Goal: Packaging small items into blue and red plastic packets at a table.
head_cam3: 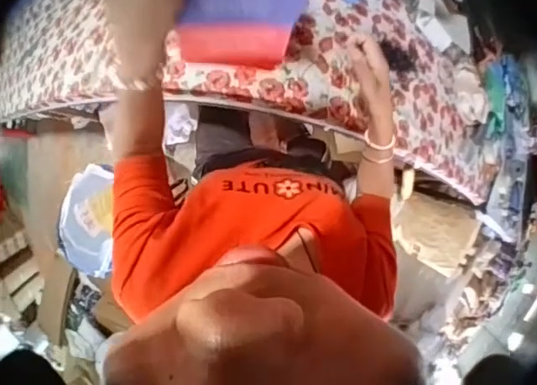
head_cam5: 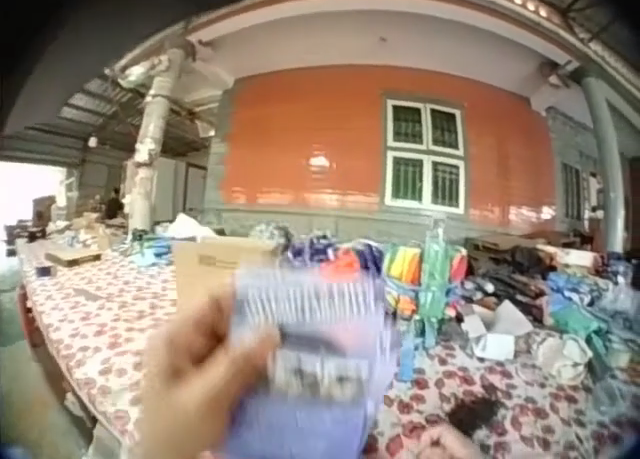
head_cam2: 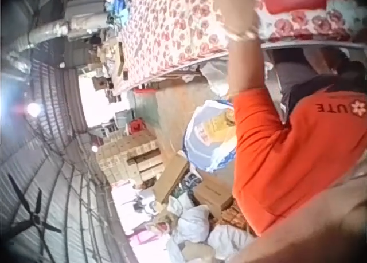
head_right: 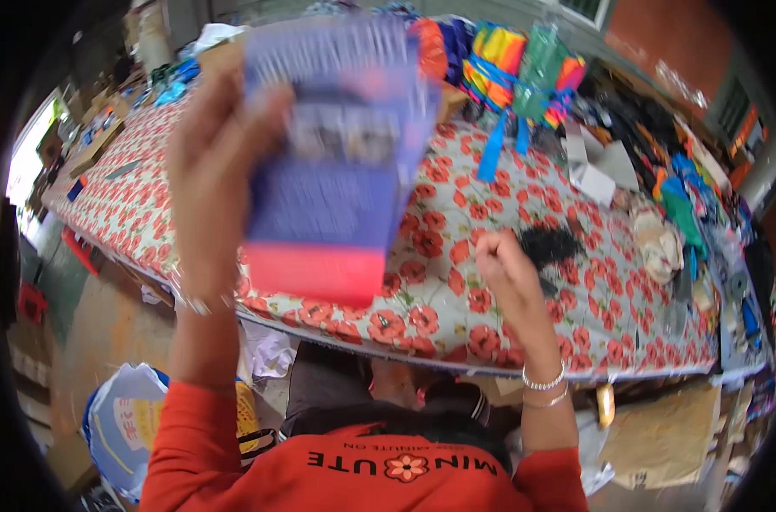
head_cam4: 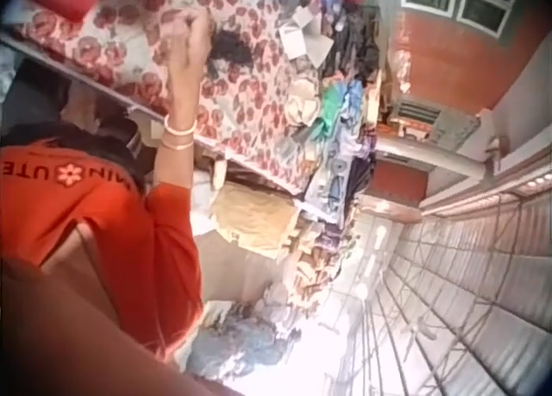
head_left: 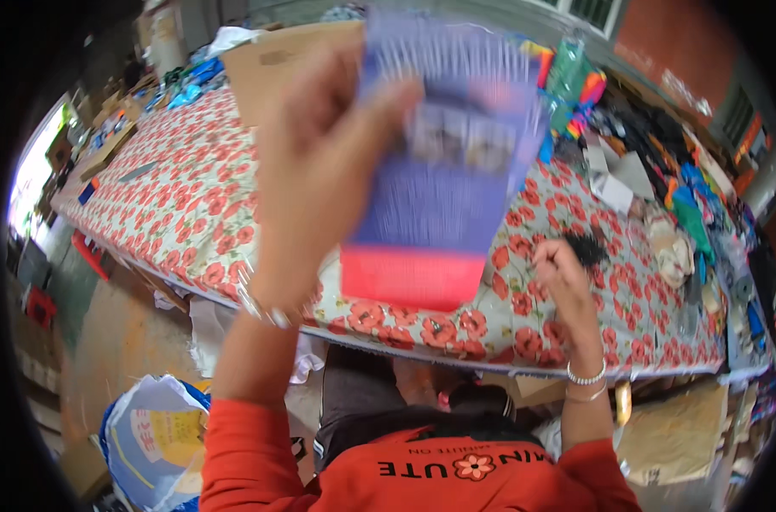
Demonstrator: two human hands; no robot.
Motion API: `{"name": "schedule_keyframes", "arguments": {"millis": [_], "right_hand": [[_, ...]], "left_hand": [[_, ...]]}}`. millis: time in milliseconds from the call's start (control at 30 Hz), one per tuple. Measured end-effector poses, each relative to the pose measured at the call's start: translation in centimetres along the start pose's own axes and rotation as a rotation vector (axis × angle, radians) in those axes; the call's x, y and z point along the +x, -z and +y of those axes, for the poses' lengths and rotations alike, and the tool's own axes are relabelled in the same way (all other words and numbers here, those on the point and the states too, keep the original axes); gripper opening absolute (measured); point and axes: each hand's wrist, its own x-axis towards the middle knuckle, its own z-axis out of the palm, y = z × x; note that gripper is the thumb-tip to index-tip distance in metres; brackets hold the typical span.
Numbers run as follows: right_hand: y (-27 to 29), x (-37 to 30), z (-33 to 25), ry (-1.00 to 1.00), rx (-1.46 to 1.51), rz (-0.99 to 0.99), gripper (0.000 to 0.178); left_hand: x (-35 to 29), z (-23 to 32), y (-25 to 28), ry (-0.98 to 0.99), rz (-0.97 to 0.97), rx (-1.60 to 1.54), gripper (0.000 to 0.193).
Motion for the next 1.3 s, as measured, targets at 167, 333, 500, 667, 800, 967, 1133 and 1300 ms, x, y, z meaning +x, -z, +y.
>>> {"name": "schedule_keyframes", "arguments": {"millis": [167, 333, 500, 667, 800, 967, 1133, 1300], "right_hand": [[-0.5, 1.0, -0.7, 0.115, 0.168, 0.155, 0.015], [-2.5, 3.1, 1.3, 0.262, 0.126, 0.029, 0.014], [-3.1, 4.9, 4.5, 0.244, 0.111, 0.005, 0.014], [-4.0, 5.1, 4.9, 0.244, 0.057, 0.021, 0.014], [-4.2, 5.2, 2.8, 0.364, -0.111, 0.137, 0.013], [-5.1, 4.7, -0.4, 0.68, -0.534, 0.405, 0.012], [-6.1, 4.3, -1.7, 0.695, -0.685, 0.463, 0.012], [-6.6, 4.5, -1.7, 0.697, -0.694, 0.5, 0.013]], "left_hand": [[-7.5, -9.1, -2.6, 0.316, 0.005, -0.052, 0.028], [-9.2, -15.4, -2.5, 0.464, -0.02, -0.061, 0.026], [-7.9, -19.2, -2.0, 0.452, -0.161, 0.257, 0.025], [-7.6, -18.3, -2.5, 0.334, -0.117, 0.37, 0.025], [-7.2, -13.7, -3.1, 0.327, -0.034, 0.001, 0.03], [-9.1, -8.3, -4.4, 0.419, -0.066, -0.305, 0.039], [-10.2, -6.6, -4.6, 0.378, -0.043, -0.325, 0.044], [-10.6, -6.6, -4.3, 0.336, -0.053, -0.216, 0.046]]}}
